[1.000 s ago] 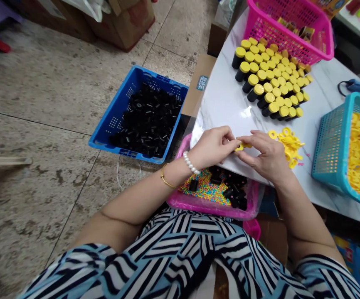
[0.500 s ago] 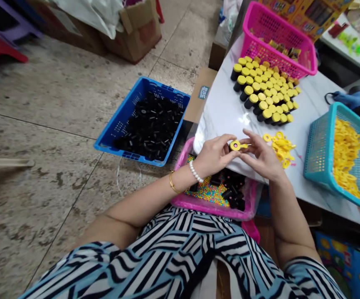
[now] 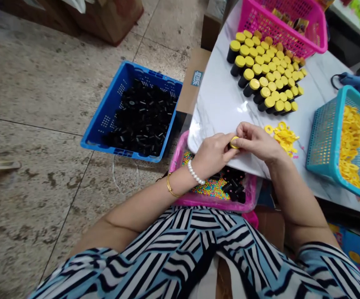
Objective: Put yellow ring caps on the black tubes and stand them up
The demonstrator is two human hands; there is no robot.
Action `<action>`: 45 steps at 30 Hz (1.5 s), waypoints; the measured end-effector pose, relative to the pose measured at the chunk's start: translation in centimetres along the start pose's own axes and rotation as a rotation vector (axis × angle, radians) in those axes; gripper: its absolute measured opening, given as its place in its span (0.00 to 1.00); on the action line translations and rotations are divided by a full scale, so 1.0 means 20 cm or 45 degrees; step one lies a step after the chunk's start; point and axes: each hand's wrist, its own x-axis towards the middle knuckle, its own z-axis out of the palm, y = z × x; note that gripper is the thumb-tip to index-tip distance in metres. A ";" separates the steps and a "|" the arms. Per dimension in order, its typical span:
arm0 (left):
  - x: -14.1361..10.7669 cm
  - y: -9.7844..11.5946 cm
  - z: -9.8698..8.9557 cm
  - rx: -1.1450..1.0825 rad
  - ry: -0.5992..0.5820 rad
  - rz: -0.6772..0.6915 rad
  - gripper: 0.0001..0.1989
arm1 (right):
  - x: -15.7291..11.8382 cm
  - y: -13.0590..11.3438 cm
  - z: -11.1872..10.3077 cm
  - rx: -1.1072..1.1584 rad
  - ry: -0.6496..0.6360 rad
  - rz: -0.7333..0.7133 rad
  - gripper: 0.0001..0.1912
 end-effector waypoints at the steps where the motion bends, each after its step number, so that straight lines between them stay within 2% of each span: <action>1: 0.01 0.00 0.00 0.022 -0.004 -0.005 0.03 | -0.01 0.01 0.02 -0.012 0.046 -0.017 0.22; 4: 0.05 0.00 -0.05 0.082 -0.157 -0.028 0.06 | -0.05 0.05 0.07 0.004 0.173 -0.086 0.21; 7: 0.17 -0.04 -0.12 0.175 -0.290 -0.040 0.08 | -0.10 0.11 0.11 0.102 0.337 -0.201 0.22; 9: 0.31 -0.11 -0.15 0.282 -0.206 -0.066 0.08 | -0.14 0.15 0.14 0.141 0.451 -0.256 0.21; 12: 0.58 -0.21 -0.11 0.355 -0.044 -0.134 0.16 | -0.22 0.19 0.17 0.081 0.622 -0.303 0.17; 14: 0.70 -0.25 -0.08 0.347 -0.032 -0.144 0.18 | -0.29 0.20 0.18 -0.001 0.725 -0.317 0.15; 15: 0.72 -0.24 -0.08 0.329 -0.038 -0.133 0.20 | -0.33 0.20 0.19 -0.050 0.775 -0.325 0.14; 16: 0.70 -0.23 -0.08 0.303 -0.033 -0.104 0.22 | -0.37 0.21 0.19 -0.105 0.823 -0.334 0.13; 18: 0.55 -0.16 -0.12 0.241 0.037 -0.030 0.25 | -0.45 0.22 0.18 -0.202 0.930 -0.363 0.11; 20: 0.25 -0.09 -0.16 0.215 0.090 -0.027 0.19 | -0.54 0.24 0.17 -0.227 1.039 -0.400 0.08; 21: 0.08 -0.06 -0.18 0.211 0.070 -0.023 0.15 | -0.58 0.25 0.16 -0.198 1.080 -0.413 0.07; 22: -0.10 -0.04 -0.18 0.223 -0.021 -0.004 0.12 | -0.61 0.26 0.16 -0.151 1.108 -0.418 0.06; 24: -0.42 -0.07 -0.17 0.315 -0.380 0.003 0.11 | -0.66 0.29 0.16 -0.052 1.120 -0.421 0.05; 25: -0.54 -0.11 -0.15 0.429 -0.539 -0.097 0.10 | -0.66 0.31 0.17 -0.020 1.106 -0.413 0.05; 27: -0.68 -0.20 -0.10 0.680 -0.691 -0.247 0.11 | -0.64 0.32 0.19 0.018 1.057 -0.389 0.06; 30: -0.70 -0.32 -0.03 0.897 -0.797 -0.386 0.21 | -0.59 0.32 0.25 0.067 0.965 -0.377 0.08; 33: -0.65 -0.35 0.02 0.831 -0.921 -0.391 0.25 | -0.56 0.29 0.31 0.060 0.886 -0.387 0.08; 36: -0.63 -0.33 0.02 0.838 -0.864 -0.394 0.23 | -0.59 0.28 0.33 0.025 0.857 -0.378 0.08; 38: -0.63 -0.33 -0.02 0.878 -0.813 -0.221 0.19 | -0.61 0.29 0.31 0.031 0.866 -0.372 0.08; 40: -0.62 -0.34 -0.04 0.849 -0.846 0.120 0.17 | -0.63 0.32 0.28 0.061 0.889 -0.359 0.08; 42: -0.61 -0.36 -0.04 0.771 -0.952 0.425 0.18 | -0.63 0.34 0.26 0.098 0.918 -0.346 0.08; 43: -0.59 -0.37 -0.03 0.733 -1.023 0.515 0.18 | -0.63 0.35 0.26 0.104 0.927 -0.346 0.08; 45: -0.57 -0.40 0.00 0.686 -1.161 0.588 0.15 | -0.62 0.36 0.27 0.087 0.929 -0.353 0.08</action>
